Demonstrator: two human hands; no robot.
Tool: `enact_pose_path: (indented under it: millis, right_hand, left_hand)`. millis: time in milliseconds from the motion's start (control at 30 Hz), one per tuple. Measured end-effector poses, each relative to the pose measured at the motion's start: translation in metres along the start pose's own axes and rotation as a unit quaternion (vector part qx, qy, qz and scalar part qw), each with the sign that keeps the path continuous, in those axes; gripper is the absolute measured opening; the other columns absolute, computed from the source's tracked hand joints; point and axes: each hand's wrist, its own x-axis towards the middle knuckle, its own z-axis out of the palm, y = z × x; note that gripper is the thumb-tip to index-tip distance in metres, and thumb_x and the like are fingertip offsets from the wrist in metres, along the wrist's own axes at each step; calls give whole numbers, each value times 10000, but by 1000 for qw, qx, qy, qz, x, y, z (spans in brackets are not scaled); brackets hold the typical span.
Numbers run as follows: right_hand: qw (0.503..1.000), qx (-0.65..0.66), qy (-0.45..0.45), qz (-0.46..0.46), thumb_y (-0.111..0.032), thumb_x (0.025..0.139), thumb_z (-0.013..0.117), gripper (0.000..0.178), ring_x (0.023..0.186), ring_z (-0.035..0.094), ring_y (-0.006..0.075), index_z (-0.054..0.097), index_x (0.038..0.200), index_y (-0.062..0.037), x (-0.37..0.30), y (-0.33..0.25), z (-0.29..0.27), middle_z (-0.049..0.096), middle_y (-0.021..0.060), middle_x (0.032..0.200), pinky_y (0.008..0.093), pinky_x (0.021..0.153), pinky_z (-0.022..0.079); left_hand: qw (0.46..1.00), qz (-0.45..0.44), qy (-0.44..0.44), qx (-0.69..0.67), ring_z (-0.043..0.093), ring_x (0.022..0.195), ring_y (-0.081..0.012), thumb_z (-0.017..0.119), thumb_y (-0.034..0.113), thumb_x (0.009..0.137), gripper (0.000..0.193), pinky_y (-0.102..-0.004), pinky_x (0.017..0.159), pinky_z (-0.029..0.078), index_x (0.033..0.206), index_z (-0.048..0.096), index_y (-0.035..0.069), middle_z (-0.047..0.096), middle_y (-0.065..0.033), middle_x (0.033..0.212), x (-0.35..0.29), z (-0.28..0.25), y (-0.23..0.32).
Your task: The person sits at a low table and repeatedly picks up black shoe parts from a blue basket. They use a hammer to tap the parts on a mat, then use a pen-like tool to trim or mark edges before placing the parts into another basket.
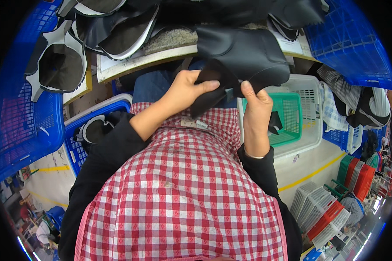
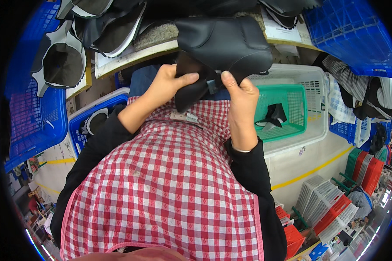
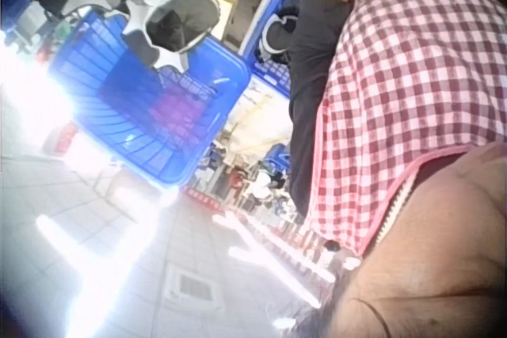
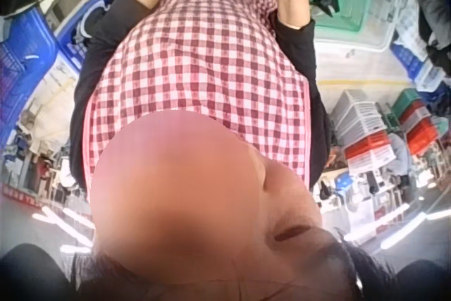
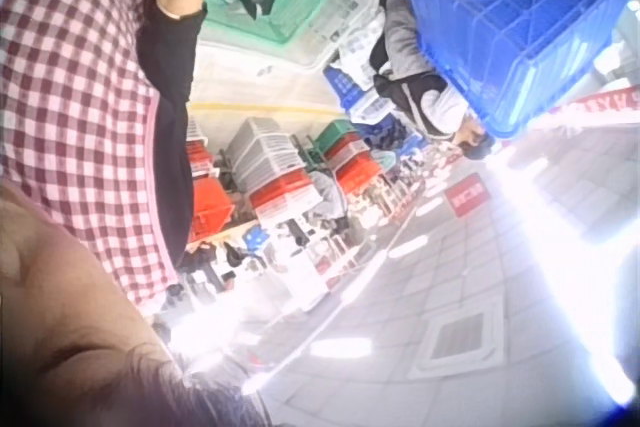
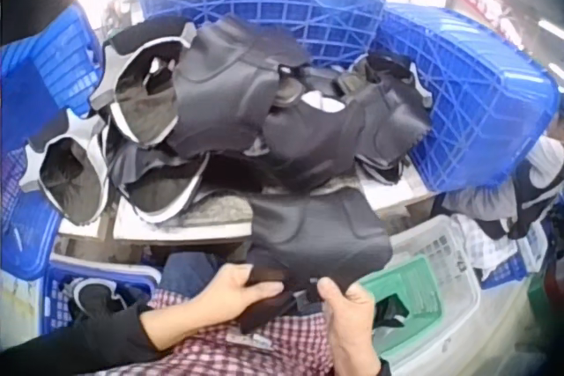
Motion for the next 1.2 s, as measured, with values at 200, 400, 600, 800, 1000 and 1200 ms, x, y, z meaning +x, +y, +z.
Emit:
enact_pose_path:
  millis: [200, 400, 600, 800, 1000, 1200]
  right_hand:
    - [991, 111, -41, 57, -78, 900, 809, 138, 860, 624, 81, 692, 829, -59, 12, -6, -13, 716, 15, 936, 249, 819, 493]
    - [990, -106, -91, 31, -128, 934, 782, 217, 914, 632, 80, 750, 1059, 46, 21, -32, -21, 742, 34, 1008, 253, 859, 503]
    - [675, -503, -340, -418, -162, 739, 826, 157, 650, 583, 186, 721, 831, -90, 29, -135, -12, 655, -6, 693, 344, 694, 455]
    - [467, -527, -433, -563, -182, 723, 690, 206, 804, 614, 151, 709, 920, -125, -9, -103, 35, 695, -27, 885, 349, 800, 457]
    - [467, -494, -459, -572, -154, 696, 675, 76, 746, 563, 185, 635, 745, -112, -11, -64, 57, 545, -4, 676, 343, 850, 474]
    - [453, -467, -492, -579, -169, 699, 669, 77, 740, 555, 180, 616, 715, -116, -21, -50, 75, 503, -12, 655, 348, 876, 478]
  left_hand:
    - [797, -266, -103, -533, 723, 1030, -203, 710, 212, 987, 293, -340, 951, 574, 1192, 695, 3, 739, -114, 1145, 20, 29, -32]
    - [988, 3, -35, -151, 699, 897, -102, 767, 195, 945, 315, -258, 816, 568, 1168, 714, -22, 759, -72, 1035, 22, 16, -23]
    - [922, 19, -69, 380, 723, 869, -184, 712, 199, 950, 234, -353, 817, 565, 1068, 750, 1, 758, -95, 918, 5, -87, 38]
    - [984, -147, -94, -27, 736, 595, -221, 525, 526, 1050, 670, -278, 550, 623, 1036, 715, -116, 755, -190, 813, -45, -132, 38]
    - [895, 55, 213, 388, 712, 726, -184, 559, 468, 1045, 528, -336, 617, 549, 945, 709, -28, 718, -113, 774, -90, -110, 27]
    - [892, -259, -128, -347, 747, 988, -381, 468, 472, 1083, 660, -435, 737, 674, 1346, 523, -131, 704, -296, 1116, -101, -116, 16]
